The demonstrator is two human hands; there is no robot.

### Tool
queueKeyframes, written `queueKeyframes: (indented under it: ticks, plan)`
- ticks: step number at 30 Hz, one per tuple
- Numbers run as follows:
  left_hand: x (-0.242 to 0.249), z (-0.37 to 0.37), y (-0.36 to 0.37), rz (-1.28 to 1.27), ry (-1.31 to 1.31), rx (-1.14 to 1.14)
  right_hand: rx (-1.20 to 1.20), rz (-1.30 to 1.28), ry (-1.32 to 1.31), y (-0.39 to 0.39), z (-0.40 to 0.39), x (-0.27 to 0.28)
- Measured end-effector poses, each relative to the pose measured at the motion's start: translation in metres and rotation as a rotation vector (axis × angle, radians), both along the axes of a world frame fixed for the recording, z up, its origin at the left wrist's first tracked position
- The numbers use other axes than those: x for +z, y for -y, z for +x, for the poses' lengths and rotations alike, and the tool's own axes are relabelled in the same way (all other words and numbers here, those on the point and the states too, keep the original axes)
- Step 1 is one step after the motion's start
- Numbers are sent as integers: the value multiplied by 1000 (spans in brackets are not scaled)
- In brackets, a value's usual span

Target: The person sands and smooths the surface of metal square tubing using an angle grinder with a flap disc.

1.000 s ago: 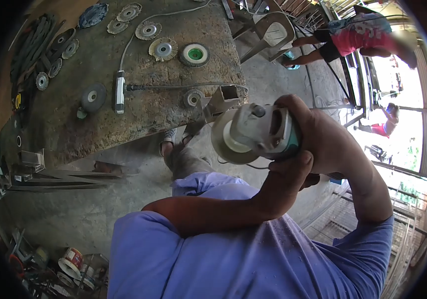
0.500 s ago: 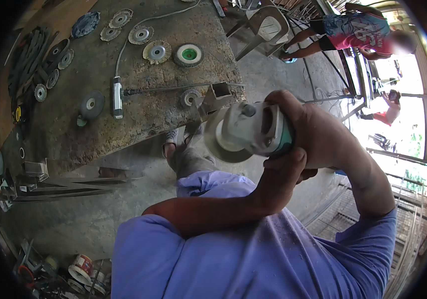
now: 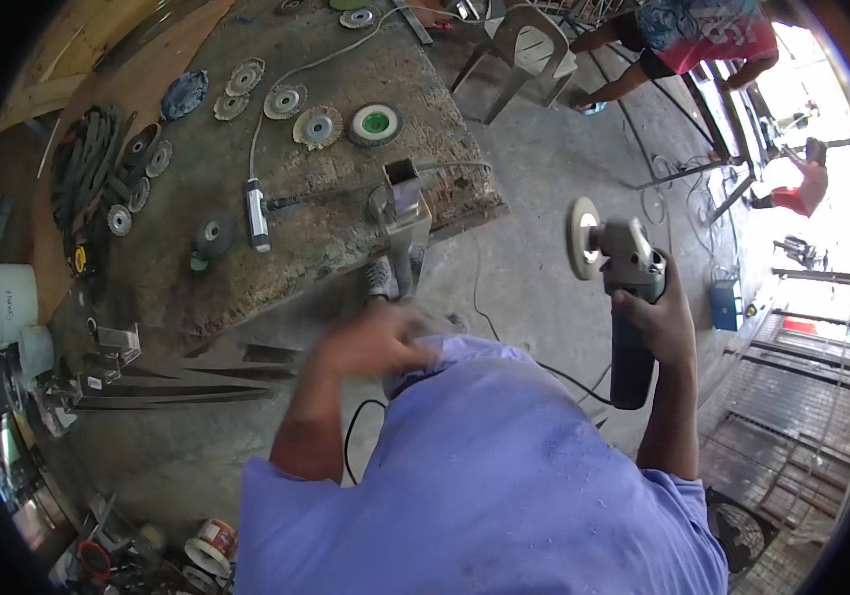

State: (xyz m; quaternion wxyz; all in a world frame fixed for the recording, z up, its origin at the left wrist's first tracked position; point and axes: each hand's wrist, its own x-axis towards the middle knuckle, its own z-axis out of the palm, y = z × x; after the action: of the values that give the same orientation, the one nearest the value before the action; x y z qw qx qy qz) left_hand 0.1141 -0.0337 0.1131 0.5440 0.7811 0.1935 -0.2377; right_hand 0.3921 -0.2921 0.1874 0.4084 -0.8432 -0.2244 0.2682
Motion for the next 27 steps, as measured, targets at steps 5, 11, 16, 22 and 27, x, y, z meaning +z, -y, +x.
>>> queueKeyframes:
  ticks: [5,11,16,22,27]
  plan:
    - [-62,-10,-65,93,581,593,-121,-28,-61,42,-7,-15]
    - [-67,39,-79,-267,430,380,-120,62,-40,59,-19,-4]
    - [-90,47,5,174,764,885,-86,80,-46,65,-24,3]
    - [-99,65,18,539,807,871,116,-66,33,29,-28,22]
    - [-110,73,12,403,717,680,386,-199,112,-24,-43,58]
